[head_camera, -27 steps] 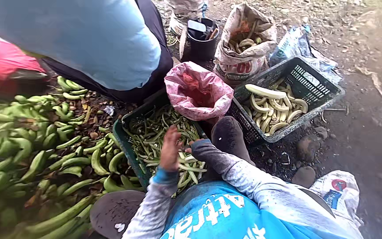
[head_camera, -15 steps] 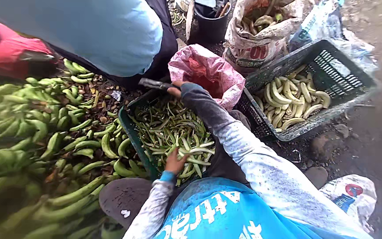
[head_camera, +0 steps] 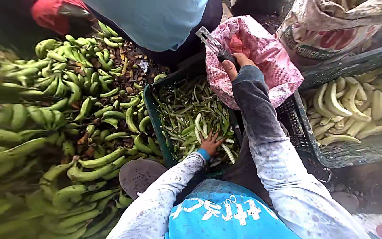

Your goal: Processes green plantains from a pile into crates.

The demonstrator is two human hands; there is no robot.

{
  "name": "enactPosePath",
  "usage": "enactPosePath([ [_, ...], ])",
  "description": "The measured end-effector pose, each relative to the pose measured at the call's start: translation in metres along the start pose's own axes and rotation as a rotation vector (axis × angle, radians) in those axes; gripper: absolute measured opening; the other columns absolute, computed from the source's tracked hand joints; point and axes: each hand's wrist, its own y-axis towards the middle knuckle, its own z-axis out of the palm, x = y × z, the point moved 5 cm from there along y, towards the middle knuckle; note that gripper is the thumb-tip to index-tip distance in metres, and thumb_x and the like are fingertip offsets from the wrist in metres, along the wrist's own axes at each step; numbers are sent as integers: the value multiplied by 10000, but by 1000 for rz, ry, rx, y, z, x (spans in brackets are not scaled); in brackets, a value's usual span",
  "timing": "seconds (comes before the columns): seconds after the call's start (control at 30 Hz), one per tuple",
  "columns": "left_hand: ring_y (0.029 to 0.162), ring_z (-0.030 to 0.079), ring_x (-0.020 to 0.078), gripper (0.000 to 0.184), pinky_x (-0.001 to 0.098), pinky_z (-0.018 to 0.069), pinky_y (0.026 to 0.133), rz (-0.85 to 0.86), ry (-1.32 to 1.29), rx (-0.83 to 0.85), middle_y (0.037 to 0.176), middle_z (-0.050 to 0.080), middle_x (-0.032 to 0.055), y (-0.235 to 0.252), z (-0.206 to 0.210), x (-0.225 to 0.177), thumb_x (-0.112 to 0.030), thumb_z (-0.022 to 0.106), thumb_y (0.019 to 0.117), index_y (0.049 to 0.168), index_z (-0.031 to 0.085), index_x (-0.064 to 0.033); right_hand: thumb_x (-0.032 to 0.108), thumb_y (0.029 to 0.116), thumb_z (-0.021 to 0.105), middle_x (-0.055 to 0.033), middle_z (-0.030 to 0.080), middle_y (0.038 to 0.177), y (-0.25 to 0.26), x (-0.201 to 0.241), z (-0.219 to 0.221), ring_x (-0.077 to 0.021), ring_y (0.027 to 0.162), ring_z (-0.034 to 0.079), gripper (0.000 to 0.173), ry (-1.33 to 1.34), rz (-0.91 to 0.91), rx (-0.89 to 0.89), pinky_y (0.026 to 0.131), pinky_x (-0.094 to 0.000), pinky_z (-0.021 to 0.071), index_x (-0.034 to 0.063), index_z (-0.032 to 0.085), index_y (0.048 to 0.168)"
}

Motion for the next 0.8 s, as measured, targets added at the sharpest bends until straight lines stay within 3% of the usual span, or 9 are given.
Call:
enactPosePath([
  [0.07,1559,43,473,795,870,-31,1062,36,26,-47,1703,198,119,12,-14,17,-337,795,877,1574,412,-342,324,1046,589,-292,520,1464,-4,25,-25,-412,1370,504,575,60,67,218,1137,-533,380,-72,477,1448],
  [0.2,1528,115,536,859,897,-10,1040,19,99,-240,1671,279,152,41,-58,60,-275,875,787,1544,471,-308,406,1040,544,-210,609,1360,-23,16,-31,-320,1282,571,526,126,116,76,1072,-487,430,43,557,1420],
  [0.3,1526,91,549,949,900,-23,1040,-170,88,-315,1682,232,173,55,-121,93,-198,867,782,1589,383,-315,400,1057,541,-220,559,1449,-17,21,-34,-315,1358,531,562,101,135,191,1133,-478,394,20,497,1469],
  [0.43,1537,36,532,998,885,-14,1063,-390,25,-397,1711,71,193,51,-174,128,-403,860,785,1617,317,-303,680,970,474,-98,691,1245,-3,-19,-3,-211,1168,649,665,35,-121,-24,1011,-392,511,166,636,1359],
  [0.53,1527,79,548,957,861,54,1091,-476,-168,-482,1680,134,263,31,-153,122,-513,773,857,1622,307,-177,399,1067,500,-250,601,1372,-25,19,-28,-338,1318,557,533,45,54,202,1117,-489,407,7,540,1426],
  [0.6,1537,133,504,946,803,80,1140,-521,-279,-530,1671,192,254,21,-102,107,-541,701,908,1621,276,-89,230,1096,474,-265,549,1444,-36,48,-33,-292,1380,508,453,17,149,248,1178,-388,354,-59,501,1444],
  [0.63,1550,124,470,956,768,61,1166,-538,-308,-515,1682,176,233,18,-78,99,-552,691,911,1622,265,-77,231,1097,472,-265,548,1448,-36,49,-30,-284,1380,515,457,-22,129,248,1180,-370,362,-63,499,1445],
  [0.7,1563,107,431,998,747,57,1183,-536,-336,-427,1698,141,204,19,-56,88,-592,704,887,1625,260,-87,362,1086,471,-272,586,1396,-36,39,-20,-370,1330,556,505,-118,56,216,1138,-522,401,-3,542,1429],
  [0.8,1539,172,469,936,805,95,1143,-465,-388,-263,1681,208,204,7,-83,86,-576,747,869,1595,359,-131,444,1078,458,-273,640,1299,-46,27,-10,-438,1227,604,503,-164,-28,132,1030,-669,421,58,608,1364],
])
